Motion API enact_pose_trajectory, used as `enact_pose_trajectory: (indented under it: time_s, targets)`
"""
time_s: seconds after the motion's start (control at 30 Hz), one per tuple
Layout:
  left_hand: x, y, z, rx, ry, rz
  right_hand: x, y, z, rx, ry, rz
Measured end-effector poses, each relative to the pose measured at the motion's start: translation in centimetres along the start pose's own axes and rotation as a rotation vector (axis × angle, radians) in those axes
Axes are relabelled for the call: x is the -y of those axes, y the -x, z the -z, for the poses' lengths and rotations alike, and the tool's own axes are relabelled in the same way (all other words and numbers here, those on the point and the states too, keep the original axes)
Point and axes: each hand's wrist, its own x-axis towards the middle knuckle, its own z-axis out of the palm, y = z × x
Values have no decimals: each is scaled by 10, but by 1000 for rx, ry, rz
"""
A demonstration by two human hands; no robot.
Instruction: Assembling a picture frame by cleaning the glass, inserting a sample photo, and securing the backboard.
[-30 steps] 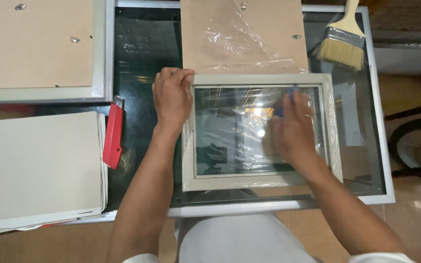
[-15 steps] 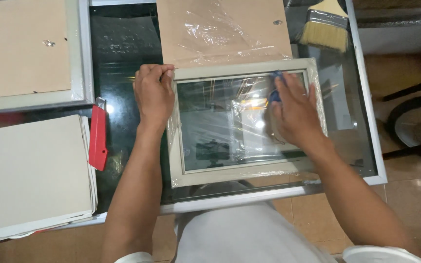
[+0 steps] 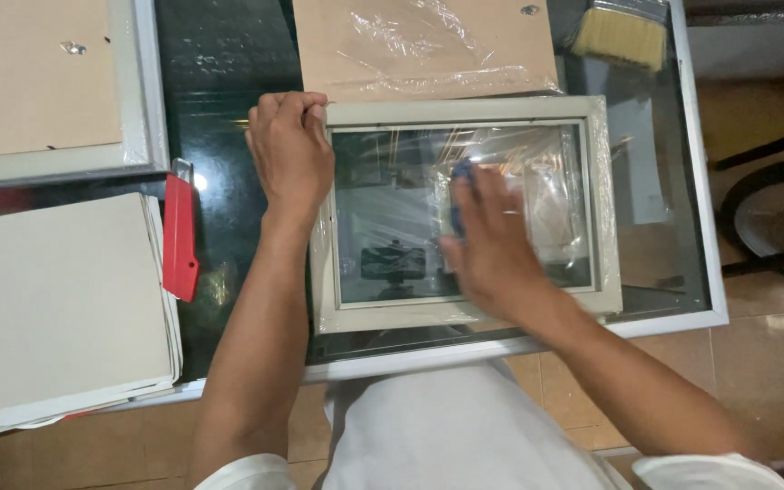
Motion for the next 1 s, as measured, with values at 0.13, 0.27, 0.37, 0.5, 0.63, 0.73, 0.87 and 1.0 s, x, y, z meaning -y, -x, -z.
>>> enact_pose_trajectory:
  time_s: [0.13,0.27,0.37,0.5,0.63,0.73,0.87,1.0]
  targets:
    - [1,2,4,11,-28,-14,59,-31,-38,3,-40,264]
    - [2,4,10,20,-26,11,47,-24,-42,-5,-5,391]
    - [-2,3,7,4,-20,30,-7,6,-9,-18,43,279]
    - [-2,6,0,-29,-63,48,-96,53,13,-176,215,-113]
    - [-3,5,-1,-33,-81,51,-48,28,-12,-233,188,-125]
    - [-2,4,-1,-29,-34,43,35,1,-31,-188,62,90]
    - [4,6,-2,-57,-28,8,83,-5,-41,148,-142,250]
    - [-1,4,2,-43,-8,8,27,15,-26,-21,70,102]
